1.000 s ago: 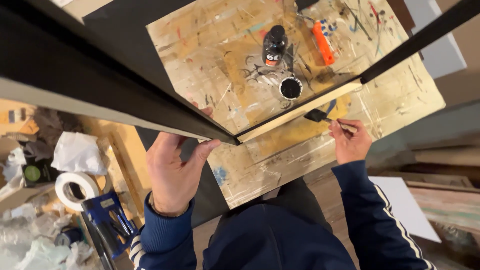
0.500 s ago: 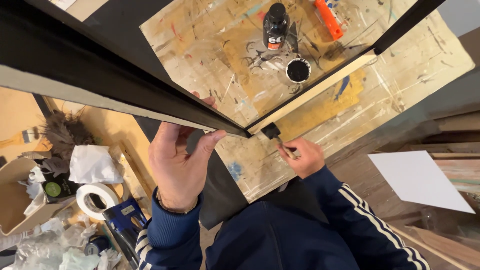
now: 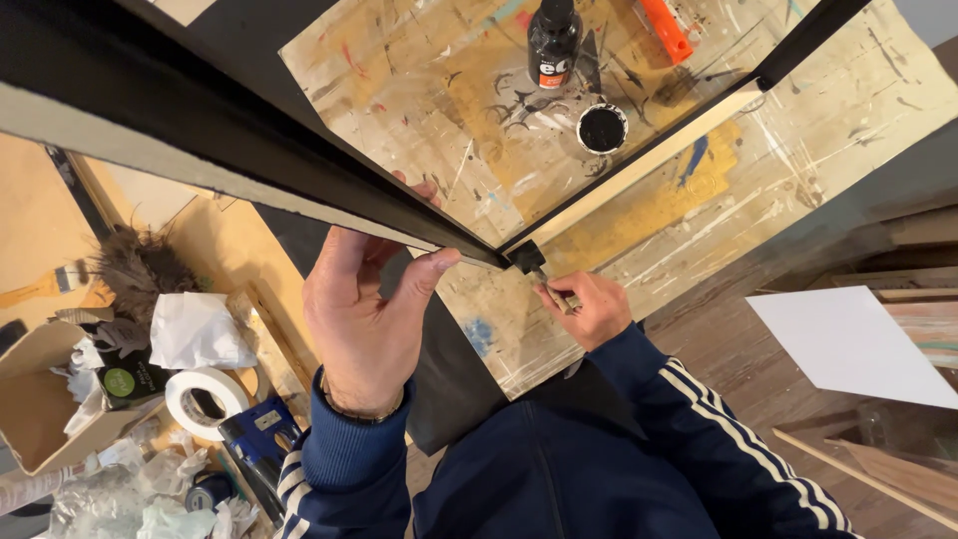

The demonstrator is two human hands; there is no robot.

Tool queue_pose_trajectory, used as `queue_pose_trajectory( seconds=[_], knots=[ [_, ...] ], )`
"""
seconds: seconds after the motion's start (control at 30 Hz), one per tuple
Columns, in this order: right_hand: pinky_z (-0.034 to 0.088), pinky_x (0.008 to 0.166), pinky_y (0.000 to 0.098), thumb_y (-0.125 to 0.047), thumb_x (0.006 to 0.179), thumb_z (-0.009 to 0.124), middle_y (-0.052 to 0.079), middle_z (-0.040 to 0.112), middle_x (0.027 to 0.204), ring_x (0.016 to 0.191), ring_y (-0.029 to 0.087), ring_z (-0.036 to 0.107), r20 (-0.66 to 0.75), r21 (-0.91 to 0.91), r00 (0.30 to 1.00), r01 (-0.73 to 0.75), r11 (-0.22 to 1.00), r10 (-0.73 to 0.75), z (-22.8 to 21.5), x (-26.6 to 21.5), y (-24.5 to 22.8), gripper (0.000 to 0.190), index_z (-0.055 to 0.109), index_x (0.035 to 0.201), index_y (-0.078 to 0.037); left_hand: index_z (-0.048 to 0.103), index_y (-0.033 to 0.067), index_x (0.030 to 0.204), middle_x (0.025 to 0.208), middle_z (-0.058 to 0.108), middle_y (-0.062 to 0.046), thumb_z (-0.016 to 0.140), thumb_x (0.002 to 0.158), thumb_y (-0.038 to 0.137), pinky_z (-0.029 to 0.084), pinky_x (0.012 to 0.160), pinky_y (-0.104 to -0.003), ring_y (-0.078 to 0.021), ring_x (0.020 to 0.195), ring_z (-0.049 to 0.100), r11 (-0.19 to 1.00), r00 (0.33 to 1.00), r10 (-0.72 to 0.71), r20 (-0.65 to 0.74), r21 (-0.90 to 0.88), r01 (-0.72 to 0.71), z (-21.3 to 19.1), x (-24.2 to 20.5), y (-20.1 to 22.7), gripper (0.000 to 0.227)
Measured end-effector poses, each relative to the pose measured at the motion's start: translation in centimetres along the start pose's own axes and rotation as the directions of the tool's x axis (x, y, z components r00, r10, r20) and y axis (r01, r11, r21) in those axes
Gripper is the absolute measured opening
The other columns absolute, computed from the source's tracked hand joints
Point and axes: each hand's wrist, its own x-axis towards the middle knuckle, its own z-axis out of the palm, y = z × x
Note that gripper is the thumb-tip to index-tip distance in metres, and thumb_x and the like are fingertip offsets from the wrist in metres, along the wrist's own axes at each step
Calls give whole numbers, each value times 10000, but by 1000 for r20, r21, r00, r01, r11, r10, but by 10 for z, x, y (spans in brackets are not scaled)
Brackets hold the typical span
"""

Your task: Painting the interior edges of a black art frame with a foam brush.

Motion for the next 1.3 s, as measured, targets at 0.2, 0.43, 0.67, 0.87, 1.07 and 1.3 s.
queue_pose_trajectory(
  seconds=[0.2, 0.43, 0.67, 0.87, 1.07, 1.3],
  knots=[
    [499, 507, 325, -79, 826, 876, 85, 685, 776, 603, 222, 661, 16, 38, 1000, 18, 999, -19, 6, 0, 1, 261, 622, 882, -56, 512, -44, 1417, 1364, 676, -161, 751, 920, -143, 609, 1076, -343, -217, 1280, 669, 1000, 1000, -3, 0, -3, 3, -1, 1, -2, 561],
    [493, 525, 344, -104, 822, 883, 92, 661, 744, 608, 237, 650, -1, -6, 1000, 0, 1000, 0, 8, -3, 12, 258, 630, 850, -66, 497, -53, 1425, 1370, 671, -174, 747, 915, -148, 594, 1086, -345, -232, 1289, 672, 1000, 1000, 0, -4, 9, 0, -2, 1, -4, 576],
    [526, 597, 283, -167, 913, 843, 78, 696, 837, 682, 156, 668, -162, -47, 920, -368, 929, 356, -45, 11, 90, 188, 694, 927, -52, 476, -73, 1435, 1384, 651, -198, 733, 914, -161, 591, 1096, -357, -250, 1319, 651, 998, 1000, -17, 3, -52, 17, -2, 1, -4, 588],
    [564, 702, 286, -95, 997, 868, 97, 725, 924, 815, 160, 700, -373, -64, 868, -377, 924, 328, -89, 41, 136, 241, 648, 986, 3, 482, -75, 1430, 1394, 648, -204, 713, 912, -175, 581, 1090, -355, -248, 1310, 652, 993, 997, -73, -6, -92, 72, 0, -1, -6, 576],
    [569, 702, 315, -91, 980, 848, 120, 734, 903, 804, 179, 734, -251, -182, 932, -310, 933, 261, -76, 35, 111, 210, 659, 987, 0, 482, -70, 1434, 1400, 640, -212, 713, 919, -179, 556, 1119, -363, -247, 1299, 656, 991, 998, -59, -21, -119, 56, -1, -2, -9, 575],
    [509, 566, 350, -123, 863, 827, 71, 656, 776, 623, 211, 622, 6, -182, 1000, -17, 983, 18, -14, 12, 32, 163, 678, 840, -60, 508, -65, 1415, 1432, 623, -213, 720, 931, -185, 561, 1159, -392, -267, 1344, 646, 987, 1000, -17, -24, -161, 13, 0, -5, -17, 542]
  ],
)
